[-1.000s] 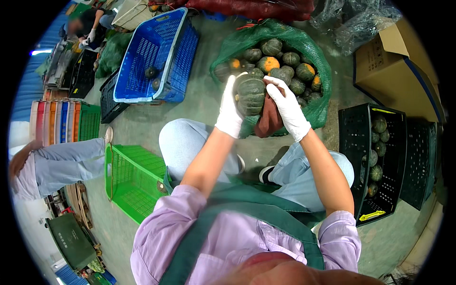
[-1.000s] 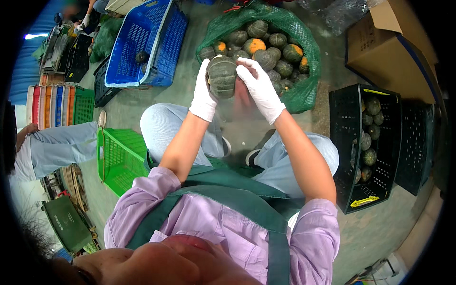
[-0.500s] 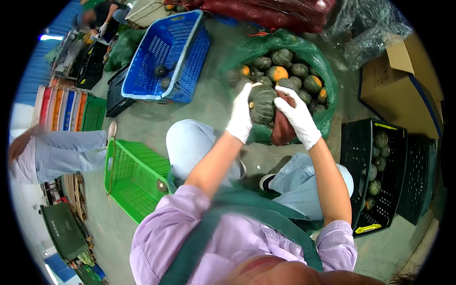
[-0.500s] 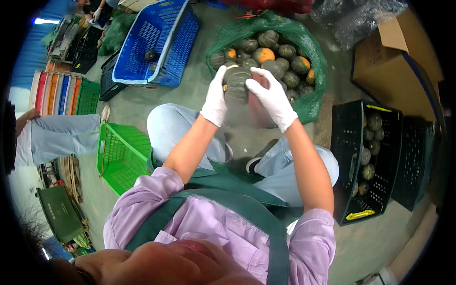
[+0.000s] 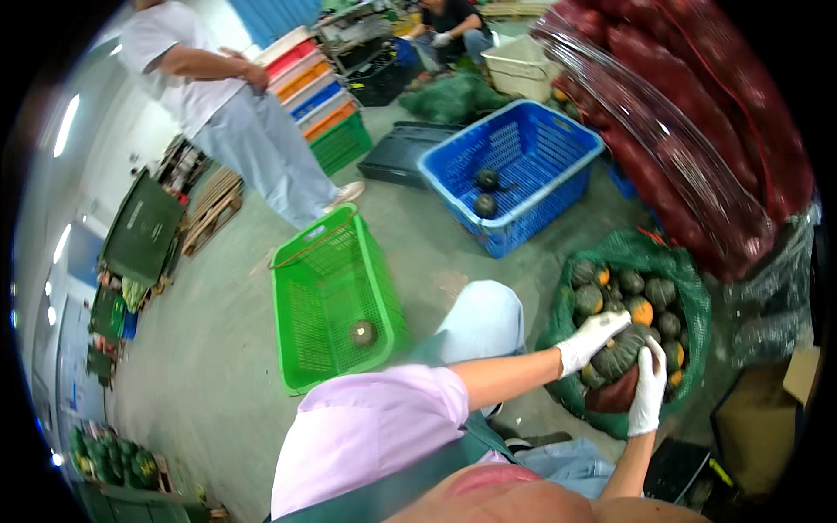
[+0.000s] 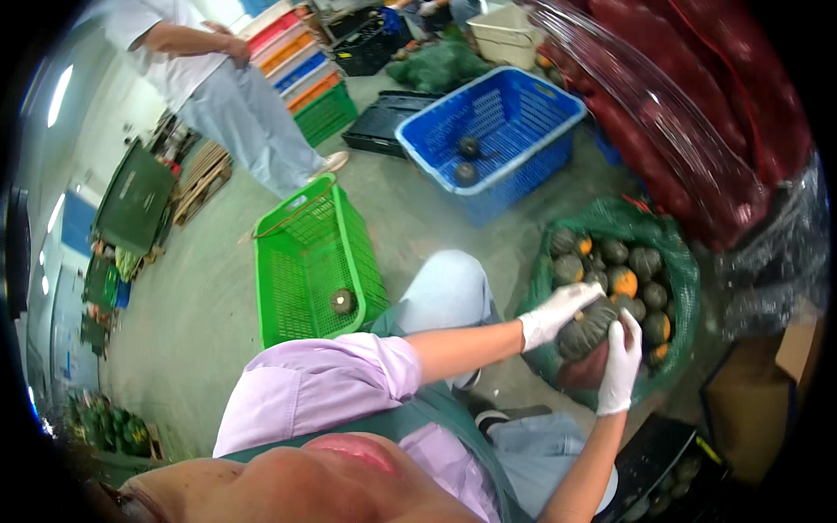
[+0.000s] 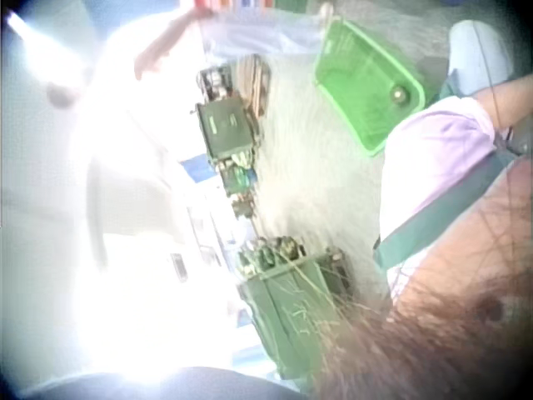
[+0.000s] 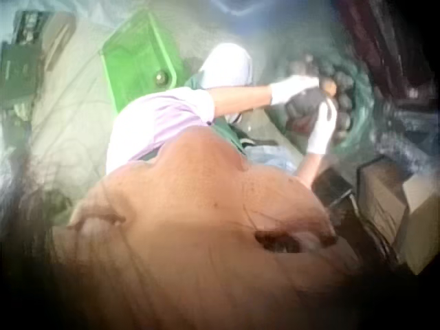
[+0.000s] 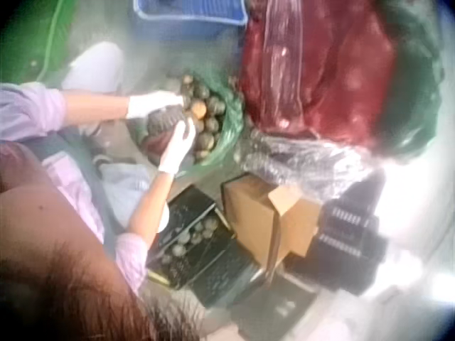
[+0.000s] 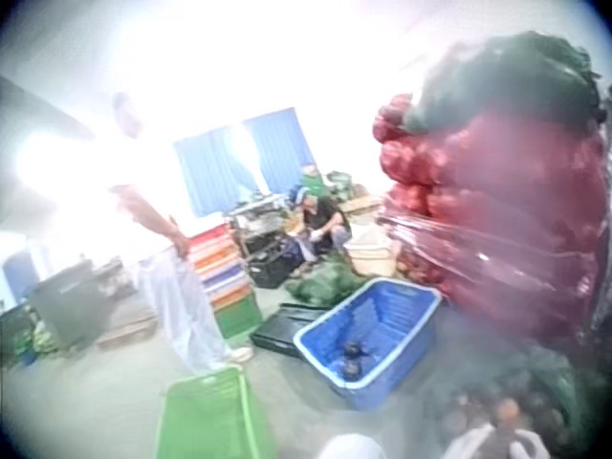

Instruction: The person sits on the floor and wipes small green and orange gourds with a brown cloth, picking them from a green mesh bag and placing them into a blue plastic crate. The person handles the gourds one at a time, wiping them thoroughly before stacking them in the crate.

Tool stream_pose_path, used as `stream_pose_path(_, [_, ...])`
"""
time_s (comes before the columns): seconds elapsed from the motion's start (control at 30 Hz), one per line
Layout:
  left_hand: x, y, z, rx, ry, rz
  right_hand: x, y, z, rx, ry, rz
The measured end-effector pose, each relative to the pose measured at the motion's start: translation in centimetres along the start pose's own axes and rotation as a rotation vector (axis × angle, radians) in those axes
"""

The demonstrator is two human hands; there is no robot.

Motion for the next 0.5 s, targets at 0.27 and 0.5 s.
stream_pose_path(0.27, [-1.0,1.2,-2.5,0.280,-0.258,-0.218,2.2,-5.2,0.0,0.488,0.238,-0.294])
stream_pose_path(0.5, [-2.1,-1.0,-0.5,-0.061,-0.365,0.148,1.3,-0.6,2.2,0.033,0.024,0.191])
Point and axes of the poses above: each hand's wrist, its own z-axis towards the middle knuckle, its own x-axis out of the back of the hand, y = z × x, the point moved 2 cm from there along z, towards the middle knuckle, and after that the axes turned 8 degrees about x, right-handed, at the moved point
